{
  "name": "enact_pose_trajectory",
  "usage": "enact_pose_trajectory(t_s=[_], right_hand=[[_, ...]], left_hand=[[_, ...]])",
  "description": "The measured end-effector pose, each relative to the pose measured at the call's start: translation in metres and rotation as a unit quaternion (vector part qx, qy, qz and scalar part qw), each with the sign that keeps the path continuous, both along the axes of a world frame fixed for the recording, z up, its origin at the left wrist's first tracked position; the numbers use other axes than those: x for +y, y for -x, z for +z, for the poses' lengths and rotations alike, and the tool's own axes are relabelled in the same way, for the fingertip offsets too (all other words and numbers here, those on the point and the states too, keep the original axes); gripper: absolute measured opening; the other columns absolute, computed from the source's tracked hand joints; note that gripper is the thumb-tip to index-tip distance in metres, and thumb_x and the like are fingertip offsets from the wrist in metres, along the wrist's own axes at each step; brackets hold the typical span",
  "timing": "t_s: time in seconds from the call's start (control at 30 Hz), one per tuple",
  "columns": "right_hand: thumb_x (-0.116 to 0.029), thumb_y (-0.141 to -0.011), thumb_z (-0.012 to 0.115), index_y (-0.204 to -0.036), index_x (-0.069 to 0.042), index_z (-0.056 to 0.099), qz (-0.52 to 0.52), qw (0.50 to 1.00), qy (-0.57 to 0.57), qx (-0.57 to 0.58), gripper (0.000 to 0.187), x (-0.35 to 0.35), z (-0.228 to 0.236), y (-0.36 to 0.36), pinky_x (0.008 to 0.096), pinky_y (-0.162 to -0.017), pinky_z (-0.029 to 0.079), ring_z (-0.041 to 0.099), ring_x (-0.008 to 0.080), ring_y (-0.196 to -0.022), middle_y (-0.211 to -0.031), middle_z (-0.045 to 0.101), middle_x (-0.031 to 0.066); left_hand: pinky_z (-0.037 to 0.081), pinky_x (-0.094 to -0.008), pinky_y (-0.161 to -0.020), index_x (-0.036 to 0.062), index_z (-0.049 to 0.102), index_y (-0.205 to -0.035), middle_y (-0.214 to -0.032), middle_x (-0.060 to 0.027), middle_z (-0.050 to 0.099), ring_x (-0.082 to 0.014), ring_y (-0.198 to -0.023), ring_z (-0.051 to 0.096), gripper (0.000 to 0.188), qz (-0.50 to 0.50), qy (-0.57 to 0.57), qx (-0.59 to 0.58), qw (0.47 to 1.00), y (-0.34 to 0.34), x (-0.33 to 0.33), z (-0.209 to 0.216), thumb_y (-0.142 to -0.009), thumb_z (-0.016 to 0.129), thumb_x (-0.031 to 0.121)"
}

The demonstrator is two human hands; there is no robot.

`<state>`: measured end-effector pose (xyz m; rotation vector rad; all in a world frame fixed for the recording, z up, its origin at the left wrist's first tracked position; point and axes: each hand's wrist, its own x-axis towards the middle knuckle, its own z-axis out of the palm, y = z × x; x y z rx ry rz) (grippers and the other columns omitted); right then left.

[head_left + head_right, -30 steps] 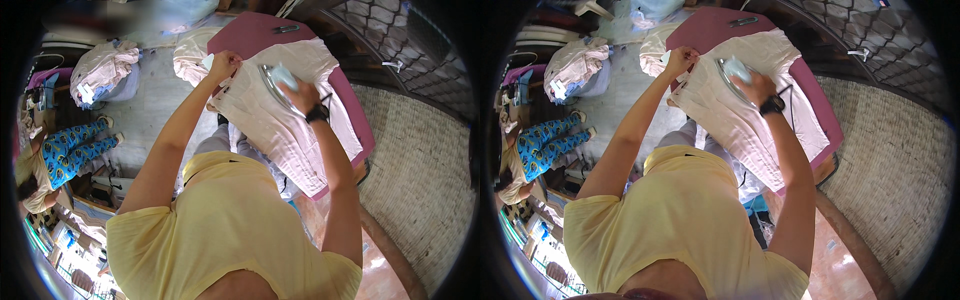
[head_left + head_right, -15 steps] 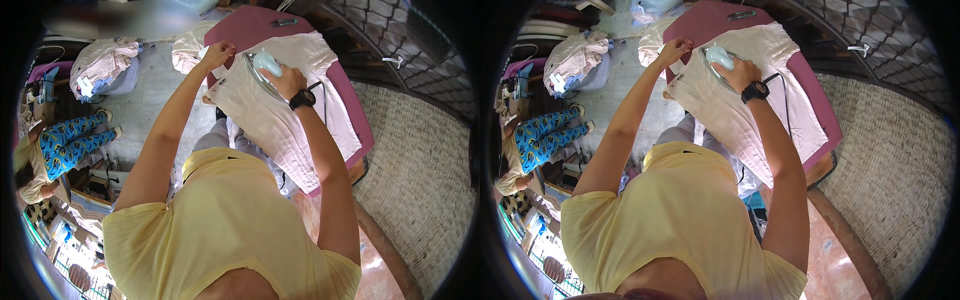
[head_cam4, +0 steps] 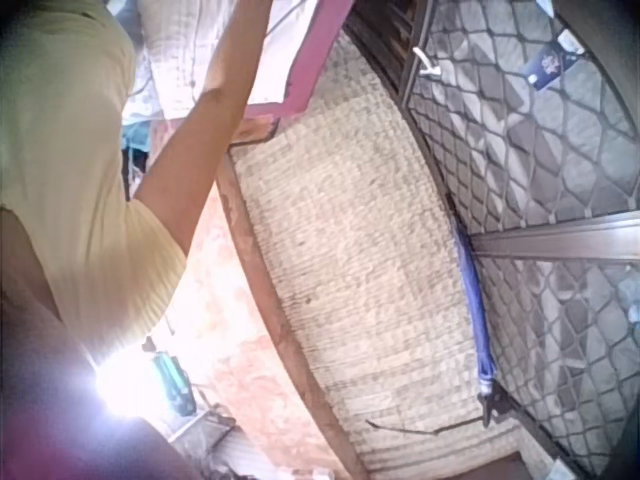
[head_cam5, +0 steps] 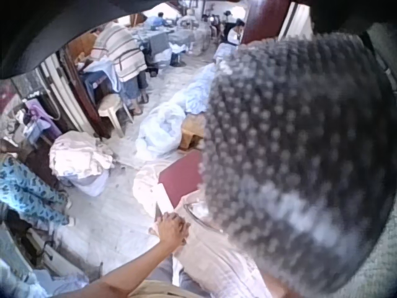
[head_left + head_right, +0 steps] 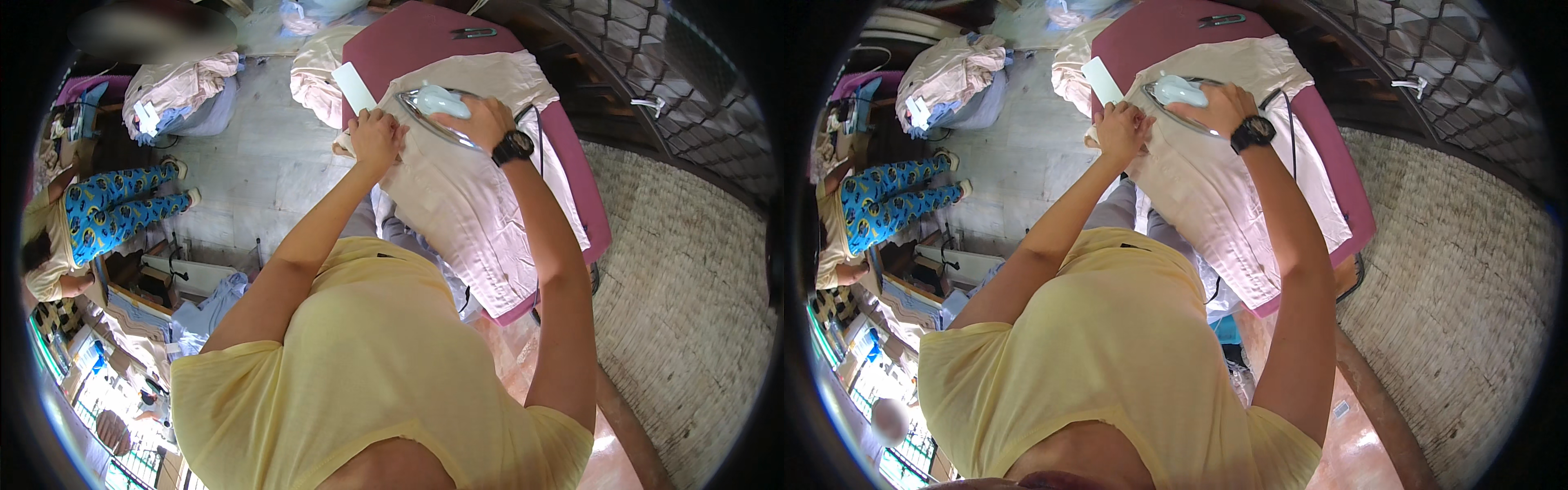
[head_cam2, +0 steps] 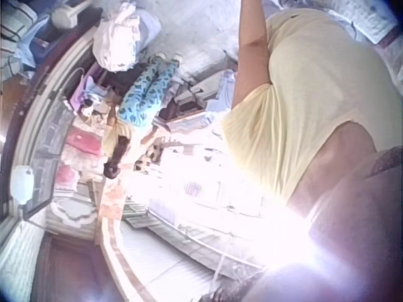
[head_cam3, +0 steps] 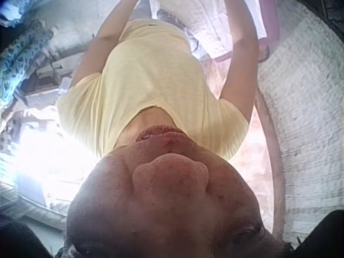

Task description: The person irons a light-colored button-down shirt on an ironing board using an iron, smoothing the fabric by hand and moving the iron across different sections of the garment.

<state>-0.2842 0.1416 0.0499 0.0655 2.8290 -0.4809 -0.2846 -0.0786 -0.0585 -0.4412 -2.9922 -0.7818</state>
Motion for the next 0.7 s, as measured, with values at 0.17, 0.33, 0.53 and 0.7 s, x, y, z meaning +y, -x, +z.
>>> enact_pose_trajectory(t_s=[0.17,0.33,0.53,0.7], right_hand=[[-0.081,-0.071,0.059,-0.109,-0.013,0.073,0.061,0.996,0.019,0.054,0.079,-0.011,-0.009,0.047,0.0458,-0.081,0.054,0.069,0.0368,-0.090,-0.091,0.072,0.0197],[-0.084,-0.070,0.057,-0.114,-0.017,0.072,0.152,0.986,-0.062,0.003,0.082,-0.016,-0.004,0.045,0.0449,-0.083,0.055,0.069,0.0353,-0.093,-0.094,0.072,0.0201],[-0.084,-0.068,0.058,-0.112,-0.016,0.073,0.139,0.990,-0.026,0.000,0.083,-0.025,-0.001,0.044,0.0449,-0.083,0.055,0.069,0.0355,-0.094,-0.096,0.072,0.0202],[-0.081,-0.072,0.057,-0.110,-0.013,0.073,0.054,0.998,0.017,-0.003,0.079,-0.024,-0.011,0.049,0.0447,-0.084,0.054,0.069,0.0355,-0.095,-0.098,0.072,0.0204]], left_hand=[[0.035,-0.0422,-0.087,0.0138,0.076,-0.082,-0.084,-0.0002,0.066,-0.0234,-0.097,0.053,0.025,0.025,0.063,-0.034,0.997,-0.005,0.001,0.000,-0.079,0.075,0.038],[0.032,-0.0441,-0.092,0.0140,0.076,-0.081,-0.088,0.0001,0.069,-0.0236,-0.104,0.053,0.028,0.066,0.085,-0.099,0.989,-0.009,-0.001,-0.002,-0.079,0.074,0.042],[0.034,-0.0440,-0.091,0.0157,0.076,-0.082,-0.083,0.0027,0.069,-0.0200,-0.103,0.054,0.022,0.106,0.045,-0.140,0.983,-0.014,-0.007,0.002,-0.079,0.074,0.038],[0.035,-0.0432,-0.090,0.0142,0.072,-0.079,-0.081,0.0018,0.067,-0.0200,-0.098,0.057,0.019,0.117,-0.015,-0.088,0.989,-0.020,-0.009,-0.007,-0.079,0.076,0.033]])
